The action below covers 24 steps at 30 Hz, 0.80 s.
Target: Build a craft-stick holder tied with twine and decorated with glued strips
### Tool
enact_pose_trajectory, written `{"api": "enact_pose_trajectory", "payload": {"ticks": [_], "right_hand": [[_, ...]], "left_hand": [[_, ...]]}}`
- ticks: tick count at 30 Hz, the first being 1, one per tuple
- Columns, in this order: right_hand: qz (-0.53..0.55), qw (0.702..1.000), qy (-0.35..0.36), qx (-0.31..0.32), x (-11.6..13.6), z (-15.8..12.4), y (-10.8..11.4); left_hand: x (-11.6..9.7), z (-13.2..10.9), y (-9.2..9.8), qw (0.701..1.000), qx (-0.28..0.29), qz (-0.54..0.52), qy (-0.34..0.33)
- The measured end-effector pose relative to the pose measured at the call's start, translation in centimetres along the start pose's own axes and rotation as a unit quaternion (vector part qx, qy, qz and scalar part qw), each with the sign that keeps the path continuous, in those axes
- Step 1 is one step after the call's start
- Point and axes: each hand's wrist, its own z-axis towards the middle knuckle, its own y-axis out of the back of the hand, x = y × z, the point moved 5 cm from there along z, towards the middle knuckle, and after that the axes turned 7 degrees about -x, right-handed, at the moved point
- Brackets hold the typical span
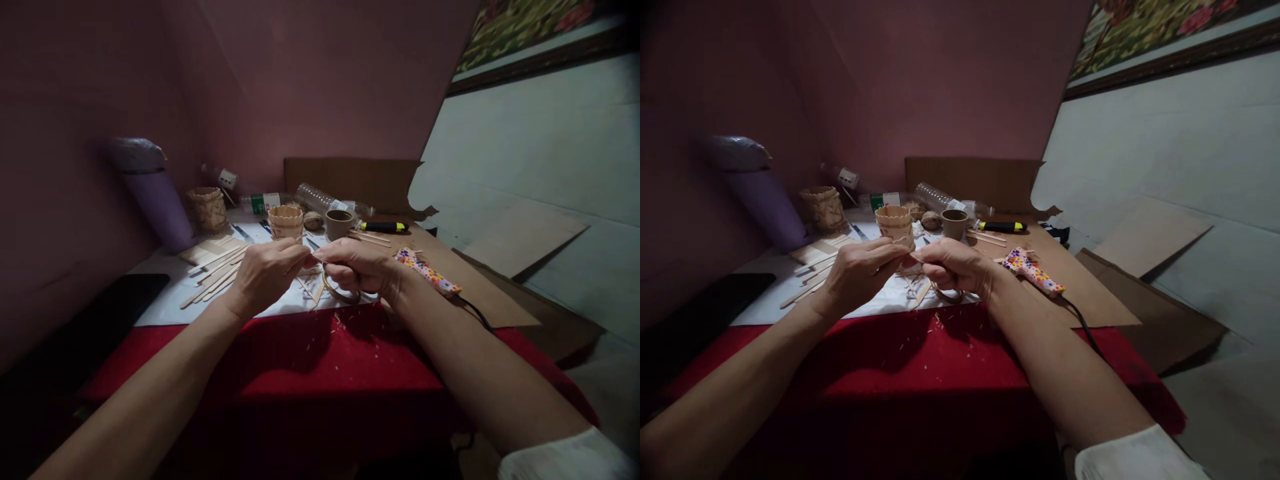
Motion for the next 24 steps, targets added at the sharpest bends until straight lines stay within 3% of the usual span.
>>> {"api": "enact_pose_trajectory", "payload": {"ticks": [4,7,9,12,14,16,19,24], "right_hand": [[-0.051,0.996,0.055,-0.055,0.3,0.2,-0.2],[-0.166,0.957,0.179,-0.154,1.4,0.2,-0.1],[-0.270,0.902,0.272,-0.200,2.2,-0.1,-0.3],[-0.377,0.828,0.361,-0.204,2.7,-0.5,-0.7],[-0.407,0.801,0.393,-0.197,2.9,-0.7,-0.7],[-0.420,0.786,0.411,-0.191,3.0,-0.9,-0.7],[-0.426,0.782,0.416,-0.184,3.0,-1.0,-0.8],[-0.410,0.796,0.402,-0.191,2.9,-0.8,-0.8]], "left_hand": [[0.4,0.1,-0.3,0.999,-0.001,-0.035,0.037],[1.5,0.2,-0.6,0.976,-0.019,-0.145,0.158],[2.3,0.0,-1.1,0.924,-0.003,-0.273,0.267],[2.8,-0.6,-2.1,0.793,0.055,-0.459,0.396],[2.8,-1.0,-2.5,0.724,0.081,-0.532,0.432],[2.8,-1.2,-2.6,0.686,0.097,-0.573,0.438],[2.7,-1.4,-2.8,0.665,0.105,-0.591,0.445],[2.8,-1.3,-2.8,0.668,0.075,-0.570,0.472]]}}
